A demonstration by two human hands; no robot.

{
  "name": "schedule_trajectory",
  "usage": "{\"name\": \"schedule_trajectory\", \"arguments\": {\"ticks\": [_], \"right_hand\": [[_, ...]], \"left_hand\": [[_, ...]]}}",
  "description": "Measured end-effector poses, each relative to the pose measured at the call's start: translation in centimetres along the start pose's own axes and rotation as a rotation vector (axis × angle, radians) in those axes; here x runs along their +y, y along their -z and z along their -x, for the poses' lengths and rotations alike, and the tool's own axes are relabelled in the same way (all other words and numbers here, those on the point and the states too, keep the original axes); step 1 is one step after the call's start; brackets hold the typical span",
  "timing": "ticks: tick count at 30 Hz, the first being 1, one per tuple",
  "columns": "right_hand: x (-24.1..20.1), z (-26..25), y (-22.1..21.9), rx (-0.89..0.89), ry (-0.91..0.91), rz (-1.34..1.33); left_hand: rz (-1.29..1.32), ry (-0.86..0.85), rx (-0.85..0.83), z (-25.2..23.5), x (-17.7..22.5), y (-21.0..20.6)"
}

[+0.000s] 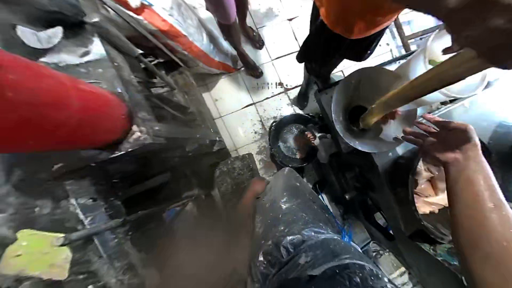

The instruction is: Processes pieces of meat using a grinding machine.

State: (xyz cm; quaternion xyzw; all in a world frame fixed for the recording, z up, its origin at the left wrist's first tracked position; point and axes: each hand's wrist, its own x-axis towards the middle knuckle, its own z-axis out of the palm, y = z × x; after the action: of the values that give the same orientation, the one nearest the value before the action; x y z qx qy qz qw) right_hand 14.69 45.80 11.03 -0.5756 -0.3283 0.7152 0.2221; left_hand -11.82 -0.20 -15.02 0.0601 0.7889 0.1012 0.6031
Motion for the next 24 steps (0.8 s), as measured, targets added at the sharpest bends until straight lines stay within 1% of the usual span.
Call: {"name": "schedule_trajectory", "arguments": {"ticks": [2,3,5,6,7,9,11,12,13,15,16,17,19,20,21,22,23,24], "right_hand": [[0.1,-0.1,0.1,0.017,0.072,0.065],[0.4,0.3,0.7,0.042,0.145,0.13],[1.3,1.6,3.0,0.076,0.315,0.241],[1.8,2.8,4.1,0.108,0.377,0.281],[2.4,4.1,5.0,0.159,0.399,0.33],[4.2,6.6,7.5,0.268,0.337,0.439],[6.7,8.4,11.4,0.279,0.229,0.532],[8.3,8.9,13.5,0.308,0.202,0.549],[10.0,9.3,16.0,0.336,0.192,0.559],[12.8,10.7,19.8,0.359,0.159,0.598],[13.7,11.2,21.1,0.36,0.153,0.606],[14.3,11.6,21.0,0.377,0.149,0.62],[14.7,11.7,18.9,0.379,0.145,0.658],[14.9,11.4,17.2,0.378,0.136,0.698],[14.6,11.3,16.0,0.404,0.124,0.746],[13.8,11.6,15.9,0.446,0.092,0.806],[12.6,11.7,16.0,0.473,0.026,0.85],[11.5,10.8,16.1,0.462,-0.043,0.877]], "left_hand": [[0.015,-0.07,-0.03,-2.5,3.7,-0.8],[0.082,-0.1,-0.036,-3.7,5.7,-1.3],[0.315,-0.144,-0.022,-6.1,9.5,-2.8],[0.458,-0.163,0.006,-7.4,11.4,-3.6],[0.594,-0.192,0.027,-9.1,13.3,-4.5],[0.761,-0.273,0.062,-12.4,16.9,-6.1],[0.866,-0.365,0.074,-14.5,20.4,-6.7],[0.891,-0.383,0.076,-15.7,21.9,-7.0],[0.911,-0.356,0.066,-16.5,23.2,-7.3],[0.977,-0.223,0.107,-17.3,25.3,-8.7],[0.987,-0.164,0.159,-17.2,26.0,-9.3],[0.988,-0.133,0.201,-16.7,26.4,-9.6],[1.024,-0.126,0.219,-15.3,26.0,-10.4],[1.014,-0.148,0.208,-14.0,25.0,-10.0],[0.933,-0.203,0.184,-12.2,23.9,-9.4],[0.831,-0.279,0.129,-10.8,23.1,-9.6],[0.762,-0.358,0.094,-10.7,22.2,-10.3],[0.682,-0.416,0.118,-11.1,21.9,-10.2]]}}
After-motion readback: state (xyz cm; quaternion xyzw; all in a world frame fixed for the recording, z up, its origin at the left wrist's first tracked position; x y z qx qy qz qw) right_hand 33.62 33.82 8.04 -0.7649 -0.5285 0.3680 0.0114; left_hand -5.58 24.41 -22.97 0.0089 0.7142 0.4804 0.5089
